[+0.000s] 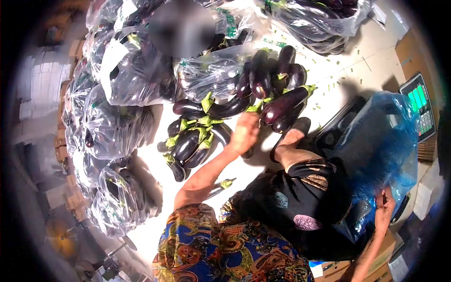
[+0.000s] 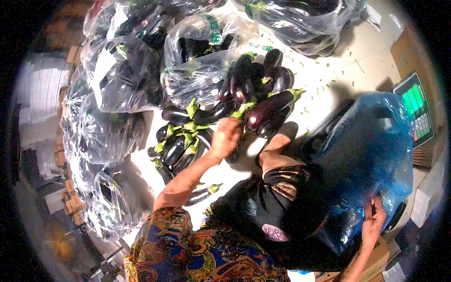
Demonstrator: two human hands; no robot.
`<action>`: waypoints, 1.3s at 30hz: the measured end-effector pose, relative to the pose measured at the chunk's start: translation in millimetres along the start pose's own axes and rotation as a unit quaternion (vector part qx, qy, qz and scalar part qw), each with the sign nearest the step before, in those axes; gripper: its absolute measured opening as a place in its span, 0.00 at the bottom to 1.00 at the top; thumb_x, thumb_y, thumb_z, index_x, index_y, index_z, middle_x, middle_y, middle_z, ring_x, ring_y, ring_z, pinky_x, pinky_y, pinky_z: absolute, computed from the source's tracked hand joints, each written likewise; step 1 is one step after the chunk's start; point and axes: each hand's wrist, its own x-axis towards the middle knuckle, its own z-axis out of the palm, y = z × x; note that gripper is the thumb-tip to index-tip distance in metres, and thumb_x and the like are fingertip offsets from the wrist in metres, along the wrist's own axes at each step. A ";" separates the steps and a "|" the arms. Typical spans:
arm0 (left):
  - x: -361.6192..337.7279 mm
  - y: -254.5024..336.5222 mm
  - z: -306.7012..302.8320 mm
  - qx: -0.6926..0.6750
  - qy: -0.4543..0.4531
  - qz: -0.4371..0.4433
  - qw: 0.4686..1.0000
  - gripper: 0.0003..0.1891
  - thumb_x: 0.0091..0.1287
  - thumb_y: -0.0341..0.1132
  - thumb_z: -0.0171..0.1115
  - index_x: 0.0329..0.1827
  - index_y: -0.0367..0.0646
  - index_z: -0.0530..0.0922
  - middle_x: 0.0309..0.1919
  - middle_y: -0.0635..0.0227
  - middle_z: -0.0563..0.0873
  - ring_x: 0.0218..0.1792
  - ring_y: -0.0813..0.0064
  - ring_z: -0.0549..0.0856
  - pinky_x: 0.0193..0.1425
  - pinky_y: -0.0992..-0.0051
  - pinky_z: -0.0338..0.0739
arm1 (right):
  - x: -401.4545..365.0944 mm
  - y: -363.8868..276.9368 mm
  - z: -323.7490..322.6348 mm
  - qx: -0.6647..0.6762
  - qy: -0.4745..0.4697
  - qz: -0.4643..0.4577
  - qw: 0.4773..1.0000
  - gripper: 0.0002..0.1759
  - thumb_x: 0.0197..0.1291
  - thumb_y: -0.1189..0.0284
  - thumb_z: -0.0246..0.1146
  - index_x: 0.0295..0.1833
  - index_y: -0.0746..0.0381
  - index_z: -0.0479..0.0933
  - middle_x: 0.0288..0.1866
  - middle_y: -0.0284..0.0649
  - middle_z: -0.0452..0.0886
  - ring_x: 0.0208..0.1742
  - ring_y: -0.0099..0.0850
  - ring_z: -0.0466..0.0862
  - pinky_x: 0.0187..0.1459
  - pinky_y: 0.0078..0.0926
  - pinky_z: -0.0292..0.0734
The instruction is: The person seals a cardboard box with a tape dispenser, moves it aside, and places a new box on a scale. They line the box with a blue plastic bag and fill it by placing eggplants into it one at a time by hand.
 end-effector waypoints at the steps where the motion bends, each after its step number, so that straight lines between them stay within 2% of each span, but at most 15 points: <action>1: -14.1 -19.9 -22.2 0.043 0.027 -0.030 0.998 0.20 0.47 0.22 0.62 0.47 0.39 0.77 0.44 0.54 0.80 0.48 0.50 0.76 0.52 0.58 0.71 | 1.2 1.2 0.7 0.016 -0.012 0.013 1.000 0.04 0.64 0.76 0.54 0.40 0.66 0.73 0.29 0.32 0.69 0.32 0.22 0.65 0.34 0.19 0.63; 4: -32.9 -86.4 -90.4 0.272 0.070 -0.160 0.946 0.24 0.49 0.30 0.69 0.52 0.43 0.75 0.43 0.54 0.79 0.47 0.51 0.75 0.53 0.57 0.71 | 0.1 34.0 1.2 -0.012 -0.016 -0.048 0.999 0.08 0.60 0.80 0.49 0.29 0.59 0.61 0.25 0.28 0.56 0.29 0.20 0.55 0.29 0.19 0.52; 6: -60.8 -160.9 -120.1 0.219 0.007 -0.234 0.947 0.22 0.54 0.36 0.69 0.53 0.43 0.76 0.41 0.53 0.80 0.47 0.51 0.77 0.54 0.57 0.71 | -1.0 41.0 -1.4 -0.041 -0.032 -0.092 0.994 0.09 0.57 0.80 0.49 0.27 0.59 0.58 0.25 0.28 0.54 0.28 0.21 0.54 0.29 0.20 0.51; 9: -39.8 -140.7 -129.5 0.293 -0.050 -0.224 0.928 0.27 0.58 0.53 0.65 0.53 0.43 0.75 0.40 0.53 0.83 0.46 0.47 0.79 0.52 0.54 0.72 | -4.7 60.4 2.9 -0.034 -0.017 -0.114 0.993 0.08 0.53 0.80 0.48 0.26 0.59 0.58 0.23 0.27 0.54 0.27 0.21 0.53 0.28 0.21 0.51; 12: -16.5 -139.9 -97.6 0.234 -0.102 -0.360 0.898 0.36 0.54 0.68 0.61 0.49 0.42 0.74 0.38 0.49 0.85 0.44 0.47 0.84 0.50 0.51 0.72 | -6.7 38.9 8.9 -0.072 -0.034 -0.088 0.993 0.04 0.49 0.82 0.47 0.26 0.62 0.62 0.22 0.28 0.57 0.26 0.21 0.55 0.27 0.22 0.54; 15: -2.8 -139.8 -68.9 0.247 -0.015 -0.433 0.867 0.36 0.48 0.62 0.71 0.43 0.37 0.72 0.38 0.45 0.84 0.44 0.46 0.83 0.46 0.55 0.74 | -9.1 5.2 22.8 -0.087 -0.004 -0.073 0.993 0.05 0.46 0.83 0.46 0.28 0.64 0.66 0.23 0.28 0.60 0.26 0.21 0.58 0.27 0.22 0.55; 17: -1.5 -115.7 -71.4 0.138 0.058 -0.396 0.906 0.33 0.46 0.54 0.74 0.42 0.36 0.71 0.36 0.44 0.83 0.43 0.44 0.82 0.45 0.54 0.74 | -6.3 -6.1 24.5 -0.099 -0.003 -0.098 0.990 0.06 0.45 0.84 0.46 0.29 0.65 0.68 0.23 0.28 0.62 0.26 0.21 0.59 0.26 0.23 0.55; 19: -12.1 -91.8 -73.3 0.073 0.095 -0.320 0.940 0.28 0.49 0.46 0.72 0.43 0.35 0.69 0.37 0.46 0.78 0.43 0.46 0.78 0.51 0.56 0.70 | -7.0 -2.5 30.7 -0.097 0.009 -0.096 0.991 0.06 0.45 0.84 0.46 0.29 0.66 0.67 0.22 0.28 0.61 0.25 0.22 0.58 0.25 0.23 0.55; 25: -23.2 -39.9 -83.0 -0.022 0.133 -0.387 0.912 0.27 0.52 0.42 0.72 0.47 0.36 0.68 0.37 0.55 0.80 0.37 0.56 0.79 0.46 0.62 0.73 | -10.0 -2.3 17.1 -0.103 -0.056 -0.017 0.993 0.02 0.46 0.81 0.50 0.28 0.67 0.66 0.23 0.34 0.64 0.28 0.27 0.62 0.31 0.27 0.61; 27: -32.2 -43.2 -84.6 -0.289 0.168 -0.471 0.817 0.23 0.56 0.39 0.69 0.48 0.38 0.69 0.40 0.60 0.82 0.38 0.65 0.81 0.40 0.70 0.75 | -14.5 9.7 7.8 -0.122 -0.049 -0.009 0.991 0.03 0.46 0.79 0.52 0.30 0.67 0.67 0.27 0.38 0.68 0.32 0.30 0.65 0.35 0.28 0.63; 29: -34.2 -26.4 -99.8 -0.382 0.172 -0.553 0.720 0.23 0.59 0.43 0.67 0.51 0.37 0.73 0.35 0.61 0.84 0.28 0.71 0.83 0.22 0.78 0.75 | -21.1 26.0 2.7 -0.132 -0.034 0.016 0.990 0.05 0.47 0.78 0.54 0.32 0.67 0.69 0.33 0.42 0.71 0.37 0.33 0.69 0.41 0.30 0.65; 30: -51.1 -46.5 -95.0 -0.483 0.181 -0.622 0.589 0.17 0.63 0.42 0.62 0.49 0.42 0.74 0.37 0.62 0.84 0.30 0.70 0.83 0.23 0.74 0.76 | -23.5 28.8 2.7 -0.134 -0.033 0.020 0.990 0.06 0.47 0.78 0.54 0.32 0.67 0.70 0.35 0.43 0.71 0.39 0.36 0.69 0.43 0.31 0.65; 31: -56.4 -39.3 -103.5 -0.588 0.103 -0.555 0.579 0.15 0.64 0.43 0.61 0.48 0.45 0.75 0.39 0.65 0.84 0.34 0.70 0.84 0.26 0.71 0.78 | -25.0 28.0 3.7 -0.135 -0.032 0.023 0.990 0.06 0.47 0.78 0.55 0.33 0.67 0.70 0.38 0.45 0.72 0.41 0.38 0.70 0.46 0.32 0.65; 36: -66.5 -13.0 -94.2 -0.705 0.094 -0.536 0.455 0.19 0.63 0.48 0.63 0.50 0.45 0.76 0.45 0.61 0.85 0.38 0.64 0.87 0.34 0.68 0.85 | -30.0 9.1 5.0 -0.169 -0.026 -0.029 0.985 0.08 0.50 0.76 0.59 0.36 0.69 0.74 0.40 0.49 0.74 0.44 0.49 0.71 0.51 0.40 0.67; 39: -42.8 20.9 -93.4 -0.763 0.065 -0.479 0.429 0.20 0.63 0.45 0.65 0.51 0.42 0.75 0.48 0.56 0.84 0.45 0.60 0.86 0.46 0.62 0.84 | -30.1 -43.7 -11.9 -0.280 -0.044 0.110 0.953 0.09 0.56 0.75 0.59 0.41 0.68 0.76 0.40 0.49 0.75 0.45 0.49 0.72 0.51 0.41 0.68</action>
